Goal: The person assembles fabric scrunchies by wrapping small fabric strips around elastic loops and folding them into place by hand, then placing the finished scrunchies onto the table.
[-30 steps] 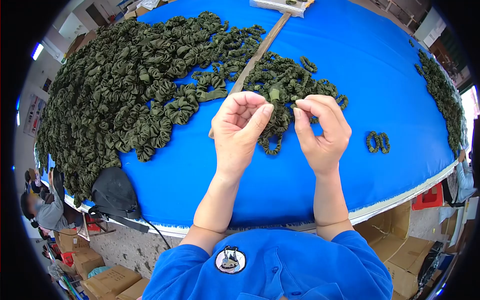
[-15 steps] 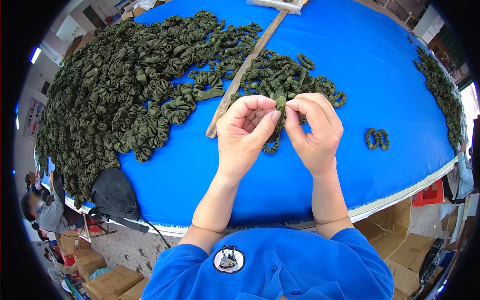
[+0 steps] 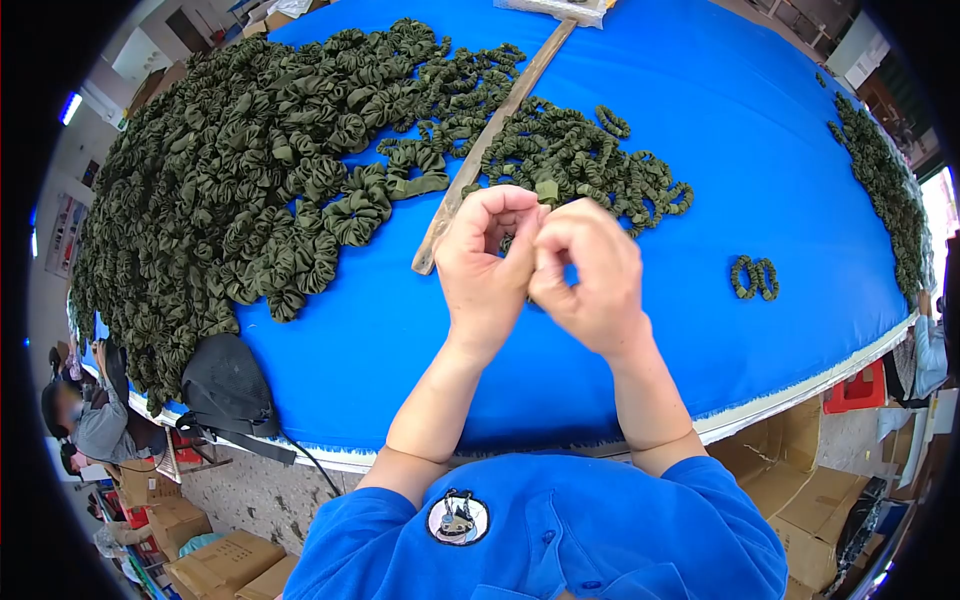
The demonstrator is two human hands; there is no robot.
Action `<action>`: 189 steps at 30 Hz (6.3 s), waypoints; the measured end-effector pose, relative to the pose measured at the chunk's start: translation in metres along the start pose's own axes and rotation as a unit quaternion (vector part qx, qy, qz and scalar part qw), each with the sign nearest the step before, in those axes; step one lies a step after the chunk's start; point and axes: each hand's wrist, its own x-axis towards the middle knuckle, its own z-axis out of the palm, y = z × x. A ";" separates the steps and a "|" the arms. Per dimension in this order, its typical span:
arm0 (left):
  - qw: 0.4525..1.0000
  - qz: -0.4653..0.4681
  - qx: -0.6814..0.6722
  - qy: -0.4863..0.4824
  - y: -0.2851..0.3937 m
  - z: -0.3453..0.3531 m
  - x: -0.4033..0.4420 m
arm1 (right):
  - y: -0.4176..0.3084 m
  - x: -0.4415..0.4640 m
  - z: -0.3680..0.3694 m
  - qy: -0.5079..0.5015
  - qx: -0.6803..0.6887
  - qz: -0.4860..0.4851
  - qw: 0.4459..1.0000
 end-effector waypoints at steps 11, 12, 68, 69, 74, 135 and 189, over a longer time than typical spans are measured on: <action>0.984 -0.048 -0.162 0.055 -0.002 -0.005 0.003 | -0.010 -0.001 -0.004 0.009 0.172 0.190 0.966; 0.985 -0.047 -0.158 0.052 -0.002 -0.005 0.003 | -0.011 -0.002 -0.003 0.003 0.175 0.189 0.966; 0.913 -0.224 -0.338 -0.033 0.007 -0.020 0.011 | -0.013 -0.001 -0.007 -0.047 0.119 0.172 0.977; 0.915 -0.220 -0.337 -0.034 0.007 -0.020 0.011 | -0.013 -0.001 -0.007 -0.047 0.135 0.178 0.974; 0.915 -0.207 -0.345 -0.028 0.006 -0.023 0.012 | -0.010 -0.001 -0.007 -0.046 0.198 0.196 0.959; 0.977 -0.089 -0.175 -0.078 0.006 -0.020 0.014 | -0.014 0.002 -0.011 0.022 0.351 0.319 0.880; 0.895 -0.264 -0.355 -0.051 0.000 -0.011 0.005 | -0.007 0.003 -0.010 0.040 0.055 0.096 0.993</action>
